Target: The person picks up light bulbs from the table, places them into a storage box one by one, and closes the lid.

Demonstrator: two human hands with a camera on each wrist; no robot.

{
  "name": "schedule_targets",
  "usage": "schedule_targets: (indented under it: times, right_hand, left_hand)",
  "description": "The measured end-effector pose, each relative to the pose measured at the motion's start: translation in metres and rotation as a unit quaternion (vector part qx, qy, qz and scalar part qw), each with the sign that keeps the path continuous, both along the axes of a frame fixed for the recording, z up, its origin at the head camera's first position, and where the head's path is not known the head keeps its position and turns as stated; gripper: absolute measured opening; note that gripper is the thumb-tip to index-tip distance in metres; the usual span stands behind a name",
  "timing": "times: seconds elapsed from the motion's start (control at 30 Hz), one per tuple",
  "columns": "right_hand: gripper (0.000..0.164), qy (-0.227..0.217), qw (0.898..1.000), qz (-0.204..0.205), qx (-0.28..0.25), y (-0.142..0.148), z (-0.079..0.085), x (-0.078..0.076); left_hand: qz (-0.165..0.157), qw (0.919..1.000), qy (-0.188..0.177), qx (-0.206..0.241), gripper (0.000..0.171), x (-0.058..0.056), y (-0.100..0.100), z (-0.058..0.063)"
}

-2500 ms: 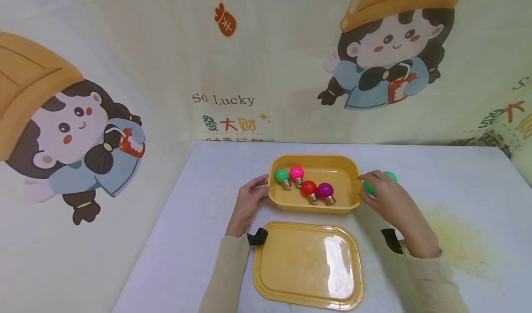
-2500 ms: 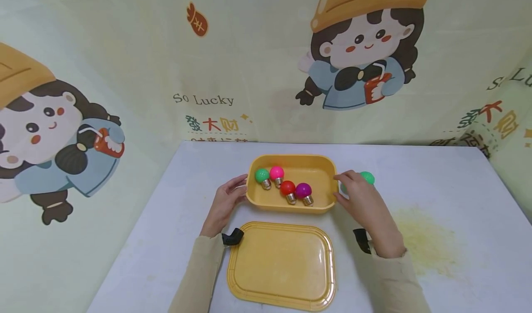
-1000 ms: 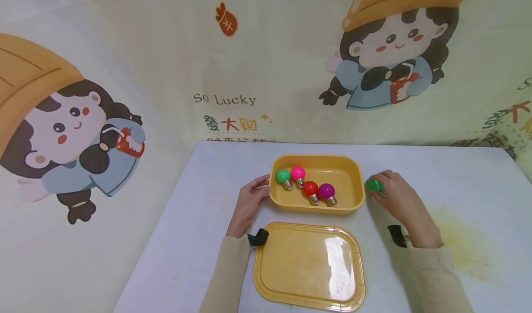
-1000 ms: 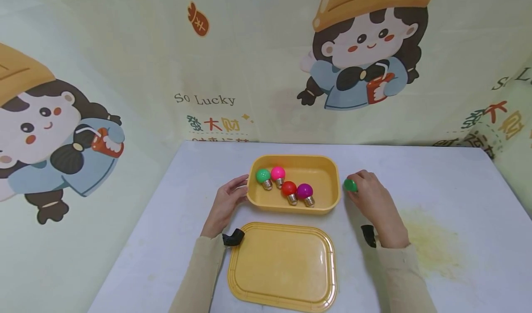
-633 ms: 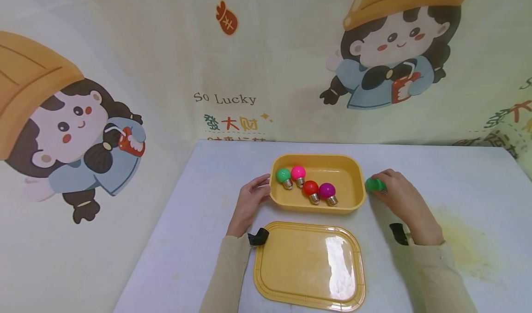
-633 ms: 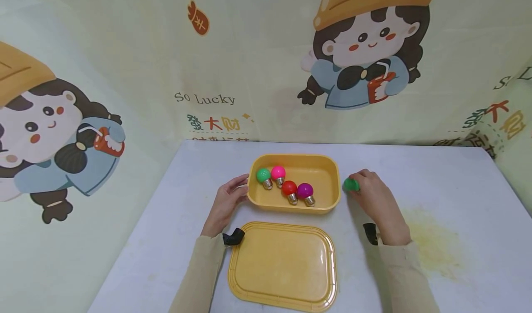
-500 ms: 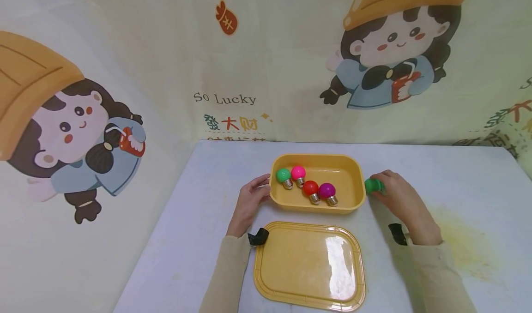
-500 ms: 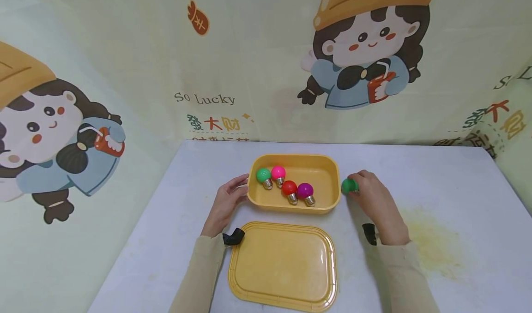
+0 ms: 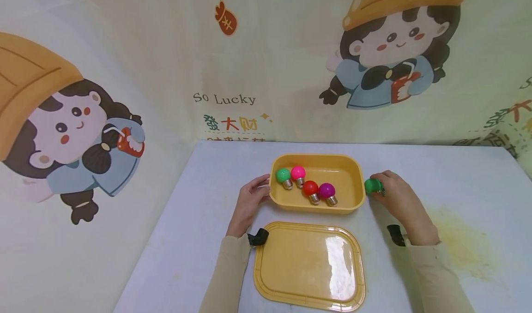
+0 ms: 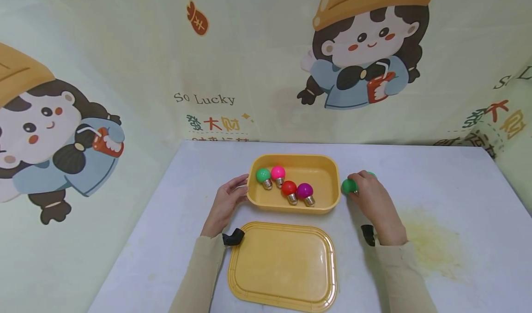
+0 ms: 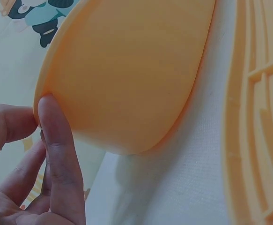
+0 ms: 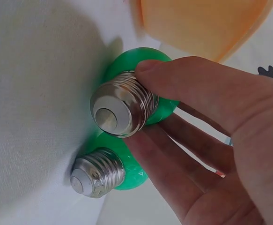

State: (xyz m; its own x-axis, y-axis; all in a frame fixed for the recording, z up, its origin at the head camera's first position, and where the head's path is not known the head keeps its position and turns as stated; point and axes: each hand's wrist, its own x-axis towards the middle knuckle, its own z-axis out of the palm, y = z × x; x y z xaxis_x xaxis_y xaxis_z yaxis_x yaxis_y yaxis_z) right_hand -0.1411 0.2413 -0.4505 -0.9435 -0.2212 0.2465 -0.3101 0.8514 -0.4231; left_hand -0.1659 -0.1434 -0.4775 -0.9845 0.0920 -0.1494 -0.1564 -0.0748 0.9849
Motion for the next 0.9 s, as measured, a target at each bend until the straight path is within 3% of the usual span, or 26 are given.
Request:
schedule_targets:
  times: [0.57, 0.9]
  right_hand:
    - [0.040, -0.009, 1.000, 0.006, 0.011, 0.002, -0.001, 0.002]
    - [0.040, 0.017, 1.000, 0.013, 0.005, -0.001, 0.012, 0.006]
  left_hand:
    - [-0.002, 0.9999, 0.007, 0.011, 0.038, 0.001, 0.000, 0.001]
    - [-0.001, 0.9999, 0.000, 0.010, 0.036, 0.002, 0.000, 0.002]
